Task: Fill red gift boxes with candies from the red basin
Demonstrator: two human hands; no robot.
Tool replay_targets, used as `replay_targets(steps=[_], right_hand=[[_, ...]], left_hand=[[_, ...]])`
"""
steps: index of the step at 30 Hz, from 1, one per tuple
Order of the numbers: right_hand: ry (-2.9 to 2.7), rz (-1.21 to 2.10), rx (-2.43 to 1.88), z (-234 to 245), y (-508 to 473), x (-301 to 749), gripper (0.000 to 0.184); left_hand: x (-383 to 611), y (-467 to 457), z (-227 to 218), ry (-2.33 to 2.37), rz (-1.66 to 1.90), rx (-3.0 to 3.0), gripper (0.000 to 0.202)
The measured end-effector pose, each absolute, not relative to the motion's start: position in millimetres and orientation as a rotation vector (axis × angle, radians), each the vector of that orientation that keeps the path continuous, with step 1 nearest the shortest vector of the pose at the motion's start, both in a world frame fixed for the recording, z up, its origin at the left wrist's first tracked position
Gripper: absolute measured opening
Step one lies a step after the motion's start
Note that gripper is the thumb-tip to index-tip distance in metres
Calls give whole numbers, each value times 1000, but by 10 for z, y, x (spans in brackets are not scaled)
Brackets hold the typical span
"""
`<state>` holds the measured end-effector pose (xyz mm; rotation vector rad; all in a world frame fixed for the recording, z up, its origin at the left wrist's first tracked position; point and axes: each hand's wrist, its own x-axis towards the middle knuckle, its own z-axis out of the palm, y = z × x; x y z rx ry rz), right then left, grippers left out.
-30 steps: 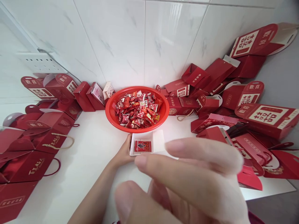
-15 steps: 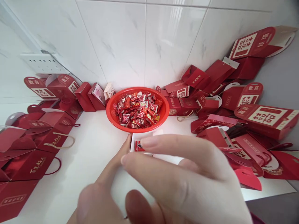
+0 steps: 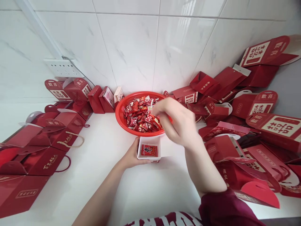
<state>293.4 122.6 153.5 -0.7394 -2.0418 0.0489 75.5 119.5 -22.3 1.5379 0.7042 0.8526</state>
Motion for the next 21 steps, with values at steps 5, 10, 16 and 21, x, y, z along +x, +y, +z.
replay_targets(steps=[5,10,16,21], right_hand=[[-2566,376,-923,1068,2354,2481,38],[-2759,462,-929,593,2799,2054,45],[-2865,556,-1020,296,2872,1965,62],[-2793,687,-920,347,2871,2066,30]], left_hand=[[735,1196,-234,728,808,1609,105],[704,1190,-223,794,802,1681,101],[688,1204,-267,795,816,1691,102],[700,1194,-280,760,817,1658,102]])
